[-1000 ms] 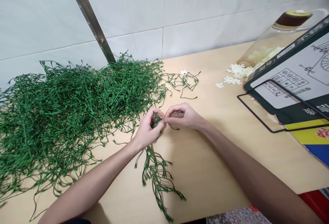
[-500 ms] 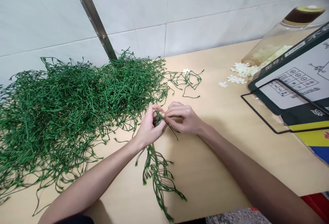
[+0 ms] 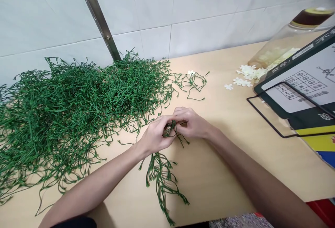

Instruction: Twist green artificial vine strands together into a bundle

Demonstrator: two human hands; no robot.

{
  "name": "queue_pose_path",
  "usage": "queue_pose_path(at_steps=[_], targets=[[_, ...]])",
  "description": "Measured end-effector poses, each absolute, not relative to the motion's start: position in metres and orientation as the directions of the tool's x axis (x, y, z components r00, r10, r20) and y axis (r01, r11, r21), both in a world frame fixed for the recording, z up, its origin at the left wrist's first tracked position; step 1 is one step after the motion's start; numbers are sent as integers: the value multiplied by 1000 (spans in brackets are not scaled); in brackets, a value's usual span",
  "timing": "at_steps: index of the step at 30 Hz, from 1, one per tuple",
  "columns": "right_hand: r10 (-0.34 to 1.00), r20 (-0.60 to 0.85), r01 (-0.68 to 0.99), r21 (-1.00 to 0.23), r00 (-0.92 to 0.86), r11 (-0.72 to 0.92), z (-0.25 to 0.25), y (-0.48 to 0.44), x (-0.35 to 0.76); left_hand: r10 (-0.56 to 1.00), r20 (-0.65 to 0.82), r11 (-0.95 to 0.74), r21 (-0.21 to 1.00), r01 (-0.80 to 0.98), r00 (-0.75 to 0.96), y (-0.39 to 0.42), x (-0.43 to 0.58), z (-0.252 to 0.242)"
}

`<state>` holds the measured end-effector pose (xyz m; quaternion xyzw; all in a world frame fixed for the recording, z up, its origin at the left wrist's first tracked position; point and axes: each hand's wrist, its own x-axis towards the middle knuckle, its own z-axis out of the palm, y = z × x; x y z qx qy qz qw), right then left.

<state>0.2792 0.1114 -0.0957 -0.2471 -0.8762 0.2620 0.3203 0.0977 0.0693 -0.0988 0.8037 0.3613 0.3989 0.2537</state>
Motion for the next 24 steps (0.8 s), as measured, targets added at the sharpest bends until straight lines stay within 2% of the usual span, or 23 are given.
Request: queue_pose_path(at_steps=[2, 5, 10, 14, 24], targets=[[590, 441, 249, -617, -677, 747, -96, 111, 279, 810, 418, -571, 723, 389, 411, 69, 98, -98], [597, 464, 197, -658, -654, 727, -100, 113, 279, 899, 284, -398, 846, 355, 333, 71, 100, -94], [665, 439, 31, -821, -603, 570, -105, 117, 279, 970, 88, -124, 981, 150, 227, 77, 102, -90], [669, 394, -53, -882, -630, 469, -104, 119, 279, 967, -25, 27, 1000, -5, 253, 78, 101, -92], [674, 369, -31, -889, -640, 457, -105, 121, 282, 955, -141, 188, 968, -167, 260, 84, 99, -88]])
